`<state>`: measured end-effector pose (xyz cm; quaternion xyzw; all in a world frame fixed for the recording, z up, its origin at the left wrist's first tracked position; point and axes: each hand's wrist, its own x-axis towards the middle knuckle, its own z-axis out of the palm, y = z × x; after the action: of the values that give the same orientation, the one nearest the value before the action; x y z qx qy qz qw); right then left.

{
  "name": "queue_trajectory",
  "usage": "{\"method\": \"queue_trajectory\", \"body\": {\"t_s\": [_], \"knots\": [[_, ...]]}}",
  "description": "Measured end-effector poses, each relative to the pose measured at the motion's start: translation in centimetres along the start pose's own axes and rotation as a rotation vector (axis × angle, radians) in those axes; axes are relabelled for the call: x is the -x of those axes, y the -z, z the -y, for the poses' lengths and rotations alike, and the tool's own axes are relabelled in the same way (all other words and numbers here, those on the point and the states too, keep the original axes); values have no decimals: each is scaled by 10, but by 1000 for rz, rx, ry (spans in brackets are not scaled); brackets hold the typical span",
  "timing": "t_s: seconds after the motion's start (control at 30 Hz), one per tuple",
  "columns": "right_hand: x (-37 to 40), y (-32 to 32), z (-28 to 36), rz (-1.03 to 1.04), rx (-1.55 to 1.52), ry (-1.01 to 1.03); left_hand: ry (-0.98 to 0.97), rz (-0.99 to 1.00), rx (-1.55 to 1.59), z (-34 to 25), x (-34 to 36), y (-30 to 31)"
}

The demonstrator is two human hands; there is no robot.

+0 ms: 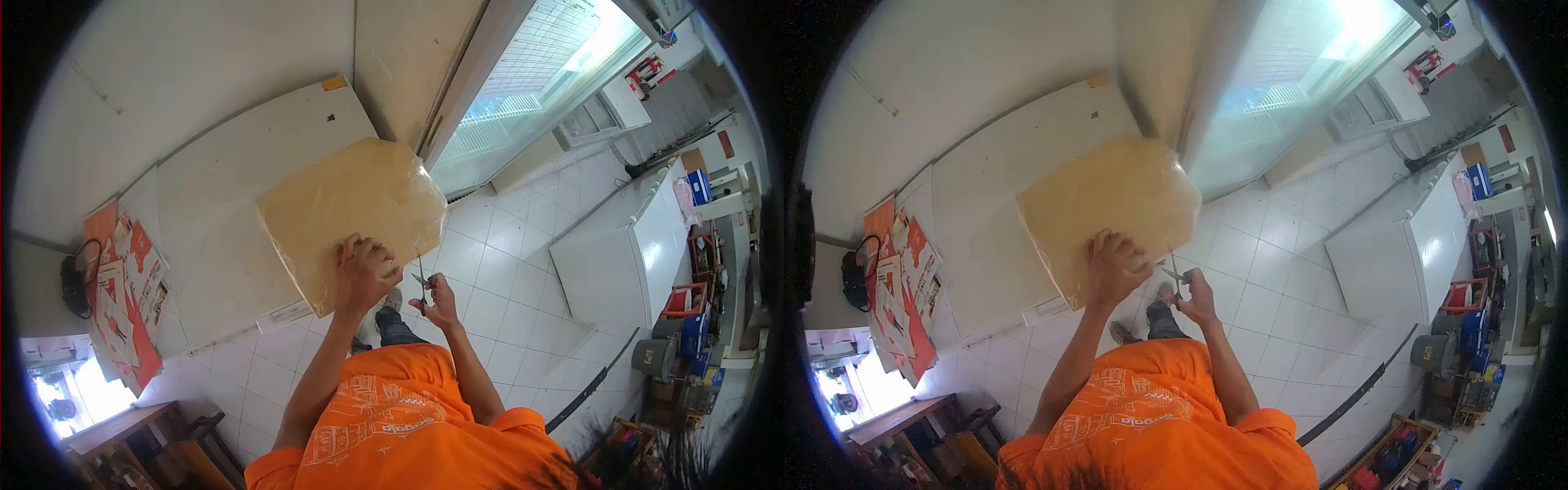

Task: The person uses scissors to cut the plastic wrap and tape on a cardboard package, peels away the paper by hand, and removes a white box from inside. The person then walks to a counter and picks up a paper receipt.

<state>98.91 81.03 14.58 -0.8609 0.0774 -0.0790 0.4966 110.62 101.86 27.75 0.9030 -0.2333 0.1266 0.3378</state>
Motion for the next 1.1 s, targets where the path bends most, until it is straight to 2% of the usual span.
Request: {"method": "queue_trajectory", "body": {"t_s": [0.27, 0.5, 0.6, 0.67, 0.83, 0.97, 1.1], "knots": [[-1, 1, 0, 12, 16, 17, -10, 8, -19, 0, 0, -1], [-19, -4, -12, -32, 116, 168, 5, 54, -34, 1, 2, -4], [-31, -6, -15, -38, 154, 216, -42, -34, -37, 0, 0, -3], [-41, -5, -17, -39, 175, 238, -1, 53, -46, 0, 1, -2], [-57, -12, -23, -51, 193, 294, -13, 41, -17, 3, 0, -5], [-62, -12, -30, -2, 169, 244, -28, 34, -92, -1, 0, -4], [-67, -13, -36, -53, 219, 282, -19, 52, -78, -1, -1, -4]]}}
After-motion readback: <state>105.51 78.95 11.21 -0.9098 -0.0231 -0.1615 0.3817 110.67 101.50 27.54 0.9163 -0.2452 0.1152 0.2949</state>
